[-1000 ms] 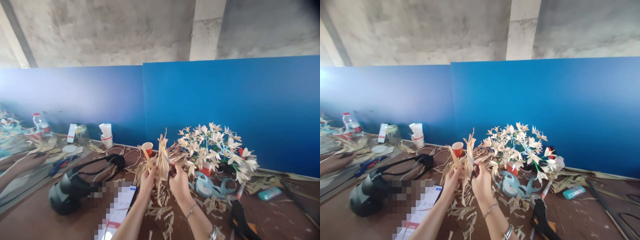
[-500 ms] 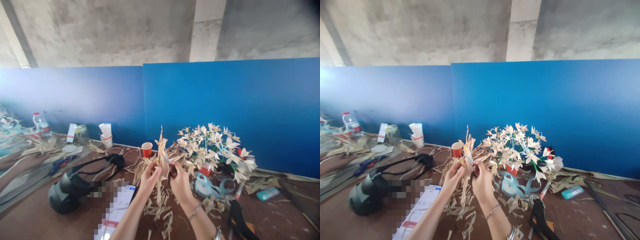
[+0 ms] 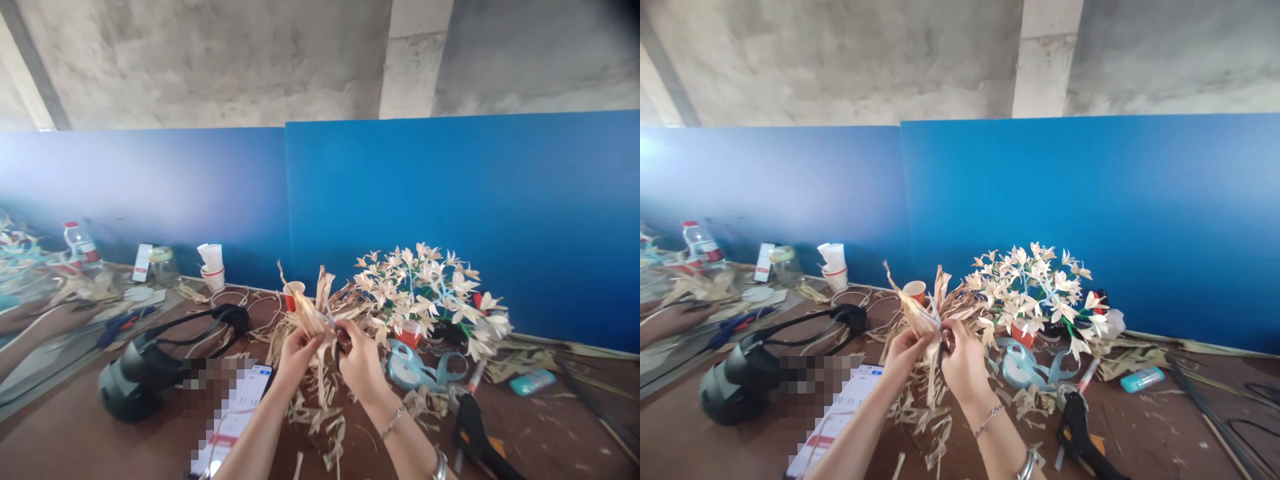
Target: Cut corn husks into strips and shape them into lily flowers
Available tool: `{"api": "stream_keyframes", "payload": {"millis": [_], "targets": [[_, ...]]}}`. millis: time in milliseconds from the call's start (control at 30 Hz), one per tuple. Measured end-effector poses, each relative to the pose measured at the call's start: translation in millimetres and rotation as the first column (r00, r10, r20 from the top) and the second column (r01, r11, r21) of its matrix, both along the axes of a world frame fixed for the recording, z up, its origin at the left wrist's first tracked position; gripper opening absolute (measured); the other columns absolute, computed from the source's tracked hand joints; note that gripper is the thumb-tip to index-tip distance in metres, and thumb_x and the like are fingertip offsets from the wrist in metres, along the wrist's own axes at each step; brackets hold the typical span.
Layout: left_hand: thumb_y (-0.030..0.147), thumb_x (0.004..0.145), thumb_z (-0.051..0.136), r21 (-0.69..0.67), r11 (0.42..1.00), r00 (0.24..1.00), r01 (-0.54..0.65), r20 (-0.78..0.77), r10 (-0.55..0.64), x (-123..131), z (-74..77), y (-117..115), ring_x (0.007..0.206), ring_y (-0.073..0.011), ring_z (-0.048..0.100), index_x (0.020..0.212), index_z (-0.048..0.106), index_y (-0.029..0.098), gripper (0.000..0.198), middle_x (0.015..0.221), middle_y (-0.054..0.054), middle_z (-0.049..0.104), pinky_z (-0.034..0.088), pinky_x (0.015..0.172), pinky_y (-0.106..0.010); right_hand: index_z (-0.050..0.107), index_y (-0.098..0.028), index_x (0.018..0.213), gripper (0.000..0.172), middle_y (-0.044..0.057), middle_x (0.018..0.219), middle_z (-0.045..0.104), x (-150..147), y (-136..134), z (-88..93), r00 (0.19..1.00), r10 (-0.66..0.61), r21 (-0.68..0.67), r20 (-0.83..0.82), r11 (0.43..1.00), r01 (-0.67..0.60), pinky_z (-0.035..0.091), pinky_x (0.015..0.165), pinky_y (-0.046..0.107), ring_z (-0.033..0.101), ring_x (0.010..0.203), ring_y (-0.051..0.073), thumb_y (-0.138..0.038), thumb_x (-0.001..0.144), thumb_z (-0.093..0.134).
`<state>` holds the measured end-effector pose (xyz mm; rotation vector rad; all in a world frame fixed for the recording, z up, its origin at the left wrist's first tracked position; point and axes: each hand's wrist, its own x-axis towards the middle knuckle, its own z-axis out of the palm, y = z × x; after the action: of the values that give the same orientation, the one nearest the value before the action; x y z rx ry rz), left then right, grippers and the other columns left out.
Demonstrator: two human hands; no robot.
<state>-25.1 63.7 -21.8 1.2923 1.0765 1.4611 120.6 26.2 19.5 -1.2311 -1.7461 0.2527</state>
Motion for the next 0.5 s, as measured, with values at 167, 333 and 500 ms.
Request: {"api": "stream_keyframes", "payload": {"millis": [167,333,500], "targets": [[0.041,0.068,0.064,0.111,0.934,0.941,-0.339,0.045,0.336,-10,0.3,1,0.061,-0.0135,0.053,0.079,0.064,0.014,0.029,0.068,0.0,0.062,0.039,0.059,-0.021,0.057,-0.021,0.094,0.031,0.004,0.078,0.068,-6,-8,-21.6,0.996,-0.051,-0.134,0.075,0.989,0.061,0.043,0.064,0.024,0.064,0.072,0.019,-0.008,0.067,0.047],[0.043,0.066,0.065,0.109,0.888,0.894,-0.447,0.069,0.442,-15,-0.7,4,0.057,-0.0114,0.047,0.077,0.059,0.015,0.031,0.061,0.003,0.054,0.036,0.056,-0.021,0.06,-0.02,0.089,0.027,0.005,0.067,0.068,-30,-7,-49.3,0.968,-0.114,-0.289,0.225,0.941,0.179,0.036,0.052,0.024,0.064,0.063,0.022,-0.011,0.064,0.054],[0.048,0.067,0.061,0.038,0.862,0.858,-0.506,0.126,0.498,-16,-4.1,6,0.049,-0.008,0.037,0.07,0.052,0.016,0.033,0.053,0.008,0.039,0.031,0.049,-0.019,0.061,-0.021,0.08,0.024,0.006,0.068,0.069,-29,4,-53.9,0.975,-0.178,-0.294,0.132,0.932,0.21,0.034,0.05,0.022,0.065,0.065,0.021,-0.007,0.066,0.049]]}}
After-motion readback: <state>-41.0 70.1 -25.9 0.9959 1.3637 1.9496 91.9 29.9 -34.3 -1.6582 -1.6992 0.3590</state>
